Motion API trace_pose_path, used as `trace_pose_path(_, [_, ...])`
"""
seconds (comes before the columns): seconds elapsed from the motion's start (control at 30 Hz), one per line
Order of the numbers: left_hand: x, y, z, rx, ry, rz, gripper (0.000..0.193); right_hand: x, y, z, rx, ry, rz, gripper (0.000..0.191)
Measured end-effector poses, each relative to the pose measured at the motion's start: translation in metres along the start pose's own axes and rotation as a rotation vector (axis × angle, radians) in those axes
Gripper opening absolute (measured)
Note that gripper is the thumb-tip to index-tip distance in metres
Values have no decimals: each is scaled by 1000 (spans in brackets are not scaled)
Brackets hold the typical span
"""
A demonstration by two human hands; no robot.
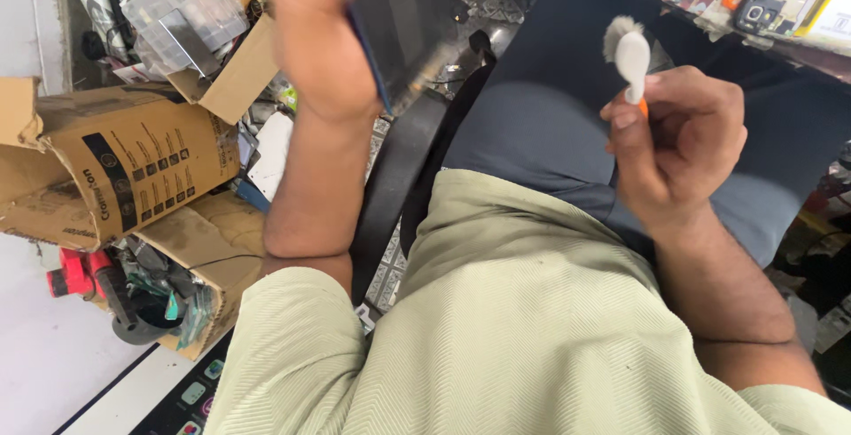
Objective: The person repairs a disassembled smartphone at a cluttered workbench. They squeeze adhesive from a tube onto the phone frame, press the frame together, pry at the phone with a blue-handled screwdriver, brush the phone edges with a small brush, and wipe the phone with a tissue.
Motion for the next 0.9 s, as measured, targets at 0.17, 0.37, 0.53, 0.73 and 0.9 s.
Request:
trace_pose_path(0.17, [-6, -1, -4, 155, 80, -411, 37, -3, -2, 6, 21, -30, 58, 22])
trace_pose_path(0.37, [1, 4, -32, 104, -42, 216, 56, -8, -5, 12, 86, 8, -43, 18])
trace_pose_path(0.53, [-5, -3, -38, 203, -135, 148, 73, 2, -15, 17, 209, -58, -165, 9])
trace_pose_path(0.73, [-12, -28, -18, 428, -293, 95, 69, 25, -29, 15, 352, -8, -347, 15])
trace_pose_path(0.9, [-13, -39, -15, 534, -390, 93, 67, 31, -21, 20, 127, 172, -467, 16])
Point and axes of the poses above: each hand's wrist, its own z-axis towards the middle knuckle, its own y-axis out of the back of the hand, x = y × z, the point moved 3 cm from there along z, towards the middle knuckle, and after that the axes turned 6 degrees about -y, right-handed, at the moved point
